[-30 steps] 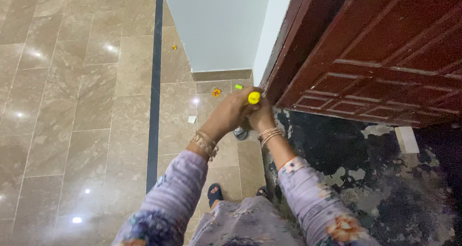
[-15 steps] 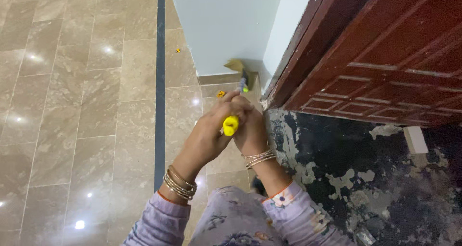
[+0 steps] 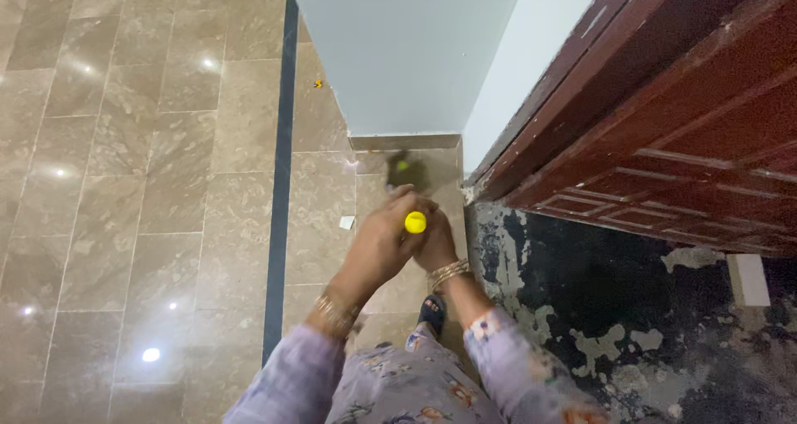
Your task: The person sweeps debris from a tiled floor using a small hand broom, moving across a hallway and into a larger room.
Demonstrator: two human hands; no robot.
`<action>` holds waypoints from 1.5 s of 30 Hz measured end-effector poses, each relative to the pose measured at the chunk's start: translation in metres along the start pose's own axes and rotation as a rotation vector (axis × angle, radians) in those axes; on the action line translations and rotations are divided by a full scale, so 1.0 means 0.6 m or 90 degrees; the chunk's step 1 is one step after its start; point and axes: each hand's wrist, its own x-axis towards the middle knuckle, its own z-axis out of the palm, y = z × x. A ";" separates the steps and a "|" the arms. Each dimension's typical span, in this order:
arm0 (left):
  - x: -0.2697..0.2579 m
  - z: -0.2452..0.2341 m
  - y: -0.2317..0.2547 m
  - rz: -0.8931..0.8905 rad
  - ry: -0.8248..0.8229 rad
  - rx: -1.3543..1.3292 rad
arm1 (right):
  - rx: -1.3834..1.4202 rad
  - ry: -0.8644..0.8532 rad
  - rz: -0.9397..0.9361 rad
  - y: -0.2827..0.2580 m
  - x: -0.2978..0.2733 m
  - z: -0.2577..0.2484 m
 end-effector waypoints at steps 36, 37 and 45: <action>-0.077 -0.095 -0.002 0.177 -0.064 -0.115 | -0.244 0.092 0.047 -0.167 -0.056 -0.021; -0.084 -0.076 -0.013 0.179 -0.072 -0.120 | -0.248 0.096 0.055 -0.155 -0.075 -0.019; -0.175 -0.017 -0.008 0.148 -0.177 -0.162 | -0.247 0.148 0.155 -0.137 -0.246 0.004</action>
